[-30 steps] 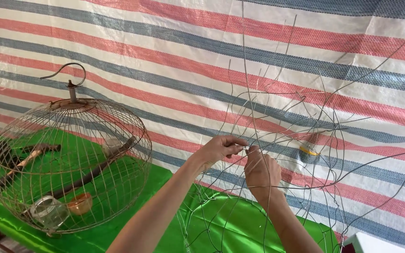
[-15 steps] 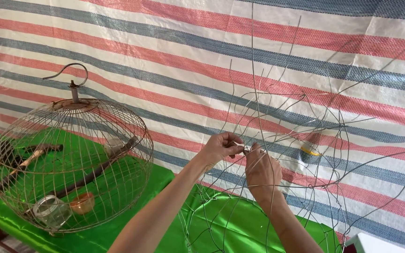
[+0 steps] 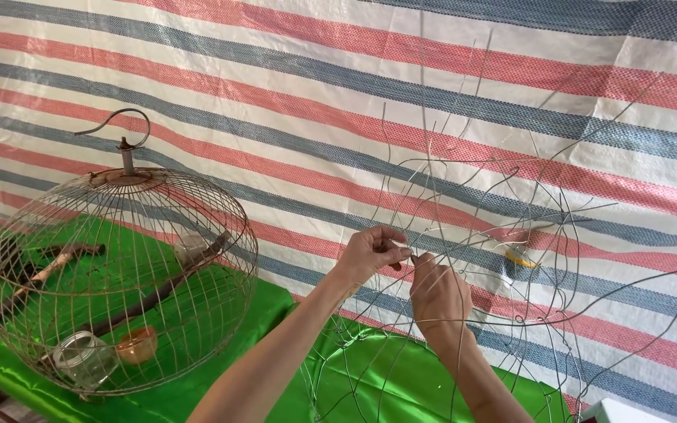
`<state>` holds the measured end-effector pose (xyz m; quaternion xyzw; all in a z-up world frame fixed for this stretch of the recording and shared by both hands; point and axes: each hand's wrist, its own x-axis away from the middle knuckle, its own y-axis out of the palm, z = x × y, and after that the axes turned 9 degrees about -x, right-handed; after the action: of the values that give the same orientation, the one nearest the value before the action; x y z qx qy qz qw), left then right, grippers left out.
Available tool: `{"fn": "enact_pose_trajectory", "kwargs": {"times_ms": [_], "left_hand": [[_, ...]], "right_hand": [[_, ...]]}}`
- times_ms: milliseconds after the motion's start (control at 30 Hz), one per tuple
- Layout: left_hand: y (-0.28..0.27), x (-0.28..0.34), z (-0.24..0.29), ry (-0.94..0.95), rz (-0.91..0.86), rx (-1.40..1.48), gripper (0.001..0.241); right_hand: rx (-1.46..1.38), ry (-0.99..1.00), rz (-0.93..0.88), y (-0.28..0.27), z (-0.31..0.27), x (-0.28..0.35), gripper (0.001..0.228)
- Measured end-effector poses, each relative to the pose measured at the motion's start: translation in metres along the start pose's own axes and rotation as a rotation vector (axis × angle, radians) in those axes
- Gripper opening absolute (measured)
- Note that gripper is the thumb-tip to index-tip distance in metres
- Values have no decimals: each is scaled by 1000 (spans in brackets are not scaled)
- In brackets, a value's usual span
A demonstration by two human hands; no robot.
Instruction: Assembling a wire birdcage by manually twisting metal wires together to form the structure.
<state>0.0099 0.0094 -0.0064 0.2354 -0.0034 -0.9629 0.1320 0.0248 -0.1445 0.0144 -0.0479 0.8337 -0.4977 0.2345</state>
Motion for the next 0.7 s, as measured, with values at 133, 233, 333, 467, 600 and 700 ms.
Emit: {"fn": "enact_pose_trajectory", "kwargs": {"times_ms": [133,233,333,467,600,700], "left_hand": [[-7,0,8,-9,-35,-41,35],[-8,8,24,-59,-57,12,34],[-16,1,22,-140,-21,149,32],[-12,-1,24,-170,-7,169,34],[-15,5,27,-42,-29,-53,35],[-23,11,36,3,-40,-133,40]], "right_hand": [[-28,54,-43,2,3,-10,46],[-32,95,-73,14,15,-23,45],[-37,105,-92,13,12,-26,43],[-231,156,-136,-17,-6,-6,50],[-107,48,-138,-15,4,-13,38],[-287,26,-180,-58,-24,23,41]]}}
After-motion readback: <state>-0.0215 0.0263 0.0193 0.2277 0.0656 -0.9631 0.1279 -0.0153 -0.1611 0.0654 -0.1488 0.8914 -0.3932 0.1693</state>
